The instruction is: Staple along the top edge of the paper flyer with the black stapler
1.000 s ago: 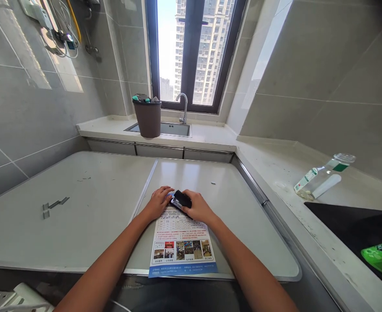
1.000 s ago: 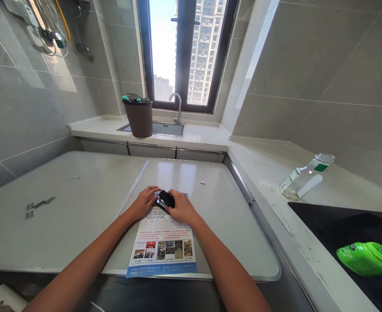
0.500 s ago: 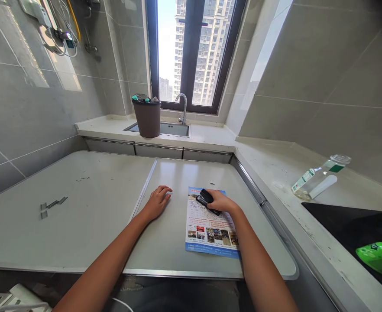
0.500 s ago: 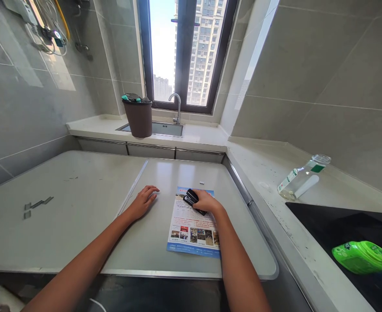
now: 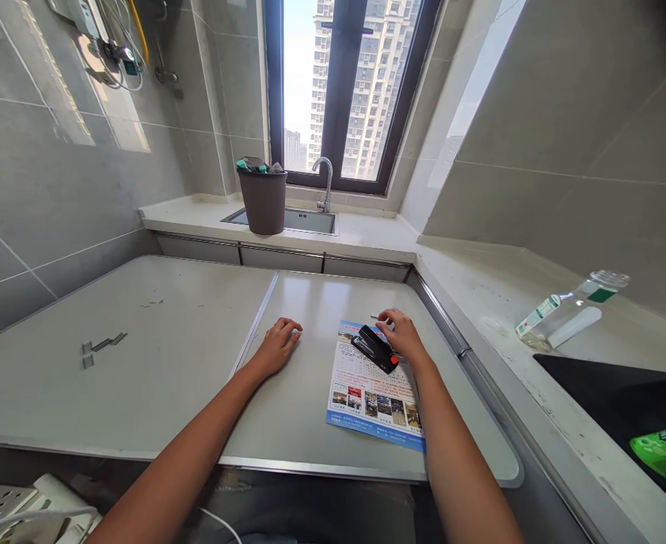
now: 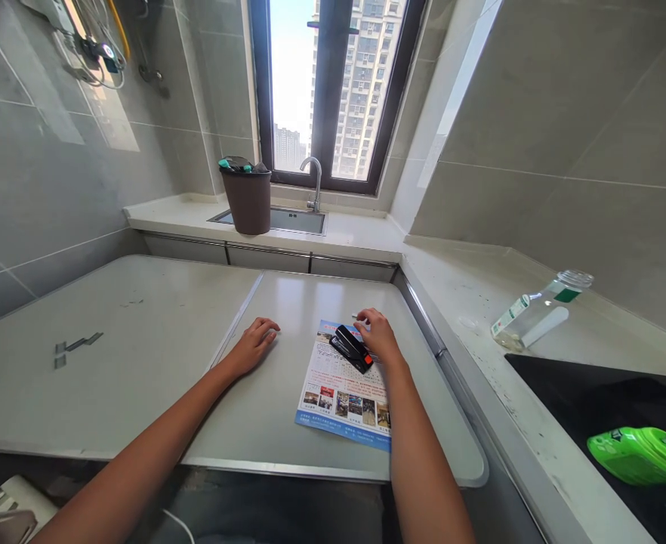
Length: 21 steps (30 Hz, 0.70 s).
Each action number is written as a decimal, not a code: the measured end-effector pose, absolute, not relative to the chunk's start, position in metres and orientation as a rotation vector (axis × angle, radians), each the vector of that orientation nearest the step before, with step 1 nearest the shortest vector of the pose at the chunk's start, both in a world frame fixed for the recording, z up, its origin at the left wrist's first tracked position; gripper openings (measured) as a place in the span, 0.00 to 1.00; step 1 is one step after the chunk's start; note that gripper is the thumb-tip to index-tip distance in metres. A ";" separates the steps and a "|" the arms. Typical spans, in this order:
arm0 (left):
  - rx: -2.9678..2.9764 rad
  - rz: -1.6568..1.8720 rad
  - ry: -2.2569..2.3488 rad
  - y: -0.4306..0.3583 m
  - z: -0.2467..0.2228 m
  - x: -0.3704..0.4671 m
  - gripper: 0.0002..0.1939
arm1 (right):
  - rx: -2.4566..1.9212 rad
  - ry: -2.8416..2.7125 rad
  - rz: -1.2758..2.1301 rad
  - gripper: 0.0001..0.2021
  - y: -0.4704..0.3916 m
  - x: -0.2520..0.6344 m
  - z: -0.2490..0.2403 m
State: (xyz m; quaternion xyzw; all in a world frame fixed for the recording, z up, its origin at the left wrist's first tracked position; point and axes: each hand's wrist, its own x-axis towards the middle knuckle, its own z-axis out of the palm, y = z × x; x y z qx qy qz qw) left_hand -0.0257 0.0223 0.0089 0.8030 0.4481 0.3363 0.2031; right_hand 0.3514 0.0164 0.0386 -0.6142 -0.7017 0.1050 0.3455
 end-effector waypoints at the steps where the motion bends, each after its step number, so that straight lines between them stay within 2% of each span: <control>1: 2.238 0.944 1.250 0.023 0.009 -0.026 0.15 | -1.596 -1.831 0.206 0.10 0.020 0.352 0.032; 4: 2.228 0.963 1.239 0.024 0.007 -0.027 0.15 | -1.569 -1.901 0.154 0.11 0.030 0.353 0.011; 9: 2.175 1.021 1.220 0.026 0.006 -0.028 0.15 | -1.774 -2.028 0.155 0.22 0.043 0.348 -0.008; 12: 2.071 1.090 1.215 0.027 0.009 -0.028 0.16 | -1.855 -2.071 0.164 0.24 0.046 0.343 -0.010; 17: 1.525 1.357 1.239 0.033 0.016 -0.037 0.15 | -1.852 -2.153 0.208 0.24 0.053 0.314 -0.008; 21: 1.075 1.596 1.098 0.038 0.021 -0.050 0.11 | -1.795 -2.221 0.251 0.25 0.066 0.256 -0.005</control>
